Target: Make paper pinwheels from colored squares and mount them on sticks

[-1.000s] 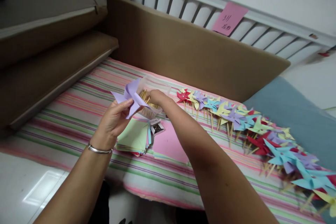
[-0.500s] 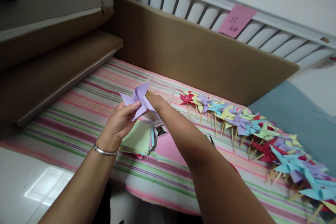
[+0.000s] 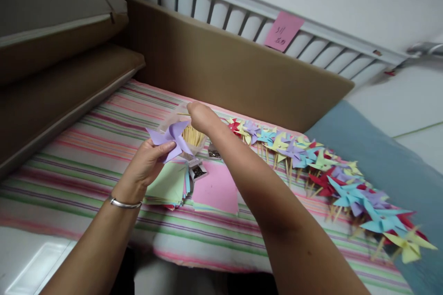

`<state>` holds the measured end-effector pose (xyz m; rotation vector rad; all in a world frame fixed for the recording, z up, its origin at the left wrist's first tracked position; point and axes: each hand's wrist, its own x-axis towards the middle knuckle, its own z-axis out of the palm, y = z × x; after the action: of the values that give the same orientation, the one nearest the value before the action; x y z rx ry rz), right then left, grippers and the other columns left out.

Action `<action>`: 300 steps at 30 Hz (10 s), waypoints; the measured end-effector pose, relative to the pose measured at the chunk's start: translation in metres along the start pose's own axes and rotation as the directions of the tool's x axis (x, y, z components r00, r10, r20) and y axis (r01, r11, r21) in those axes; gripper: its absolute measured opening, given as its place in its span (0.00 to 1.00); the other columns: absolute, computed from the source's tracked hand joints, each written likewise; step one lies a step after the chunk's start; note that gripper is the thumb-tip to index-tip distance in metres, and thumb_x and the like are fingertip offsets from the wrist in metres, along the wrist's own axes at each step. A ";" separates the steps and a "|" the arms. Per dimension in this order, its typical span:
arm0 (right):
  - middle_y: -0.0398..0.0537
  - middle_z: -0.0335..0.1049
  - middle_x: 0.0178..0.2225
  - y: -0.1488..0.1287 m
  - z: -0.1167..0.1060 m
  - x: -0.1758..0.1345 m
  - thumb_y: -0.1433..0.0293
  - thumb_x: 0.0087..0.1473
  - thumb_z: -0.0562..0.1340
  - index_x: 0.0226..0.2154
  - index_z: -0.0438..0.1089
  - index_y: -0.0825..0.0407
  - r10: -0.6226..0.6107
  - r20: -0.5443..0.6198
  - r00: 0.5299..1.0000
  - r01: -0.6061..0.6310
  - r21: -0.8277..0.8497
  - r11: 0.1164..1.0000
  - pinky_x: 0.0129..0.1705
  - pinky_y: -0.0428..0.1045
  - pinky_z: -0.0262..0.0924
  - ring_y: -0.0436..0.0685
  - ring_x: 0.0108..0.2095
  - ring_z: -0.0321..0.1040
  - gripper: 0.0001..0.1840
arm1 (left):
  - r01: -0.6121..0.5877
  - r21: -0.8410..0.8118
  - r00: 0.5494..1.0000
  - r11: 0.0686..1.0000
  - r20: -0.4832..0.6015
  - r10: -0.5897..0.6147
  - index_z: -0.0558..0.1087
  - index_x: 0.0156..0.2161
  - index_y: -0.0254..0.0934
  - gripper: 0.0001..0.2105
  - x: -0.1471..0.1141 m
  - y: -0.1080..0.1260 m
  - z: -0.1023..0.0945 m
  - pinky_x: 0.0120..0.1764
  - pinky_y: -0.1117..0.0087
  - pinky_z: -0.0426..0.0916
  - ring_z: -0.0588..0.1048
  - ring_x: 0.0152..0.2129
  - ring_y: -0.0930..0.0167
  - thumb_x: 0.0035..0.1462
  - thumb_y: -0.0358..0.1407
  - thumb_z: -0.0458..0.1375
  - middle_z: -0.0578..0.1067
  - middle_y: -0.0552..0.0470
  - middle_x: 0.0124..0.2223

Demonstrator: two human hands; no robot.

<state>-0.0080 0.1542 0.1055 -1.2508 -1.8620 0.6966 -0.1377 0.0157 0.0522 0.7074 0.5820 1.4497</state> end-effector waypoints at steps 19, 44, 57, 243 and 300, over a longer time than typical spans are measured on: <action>0.45 0.68 0.30 0.079 -0.067 -0.212 0.63 0.56 0.56 0.40 0.76 0.50 0.215 -0.063 0.975 -0.183 0.336 0.924 0.36 0.47 0.58 0.51 0.31 0.63 0.16 | -0.175 0.707 0.886 0.685 0.417 -0.204 0.77 0.31 0.39 0.02 -0.010 -0.076 0.047 0.38 0.71 0.66 0.74 0.31 0.71 0.50 0.33 0.63 0.77 0.52 0.33; 0.39 0.66 0.20 0.068 -0.059 -0.212 0.71 0.43 0.62 0.25 0.71 0.52 0.327 0.037 0.944 -0.273 0.643 0.715 0.24 0.44 0.56 0.47 0.20 0.60 0.03 | -0.450 0.696 0.876 0.560 0.465 0.125 0.78 0.33 0.43 0.05 -0.007 -0.085 0.043 0.45 0.64 0.68 0.76 0.35 0.69 0.51 0.31 0.62 0.79 0.52 0.35; 0.42 0.73 0.28 0.073 -0.059 -0.213 0.76 0.39 0.59 0.28 0.75 0.49 0.278 -0.033 0.960 -0.209 0.577 0.790 0.32 0.47 0.61 0.50 0.28 0.66 0.12 | -0.412 0.727 0.903 0.549 0.404 0.143 0.77 0.31 0.42 0.02 -0.009 -0.083 0.046 0.46 0.62 0.67 0.75 0.35 0.68 0.51 0.32 0.62 0.78 0.51 0.34; 0.37 0.63 0.17 0.096 -0.071 -0.203 0.69 0.37 0.67 0.22 0.66 0.53 0.607 -0.297 0.737 -0.103 0.839 0.535 0.27 0.45 0.55 0.46 0.21 0.60 0.09 | 0.162 0.367 0.985 0.916 -0.113 -0.128 0.76 0.25 0.35 0.09 0.001 -0.091 0.040 0.26 0.73 0.64 0.70 0.21 0.74 0.35 0.34 0.70 0.75 0.54 0.23; 0.41 0.73 0.25 0.069 -0.061 -0.215 0.73 0.43 0.65 0.25 0.75 0.50 0.324 -0.102 0.941 -0.183 0.651 0.736 0.28 0.46 0.62 0.49 0.25 0.67 0.03 | -0.376 0.640 0.920 0.670 0.342 0.191 0.78 0.31 0.42 0.05 -0.014 -0.096 0.052 0.41 0.66 0.68 0.74 0.35 0.69 0.50 0.29 0.62 0.76 0.52 0.35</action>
<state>0.1248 -0.0189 0.0222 -1.0688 -1.1241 1.1794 -0.0352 -0.0009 0.0162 1.6316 0.8628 1.3773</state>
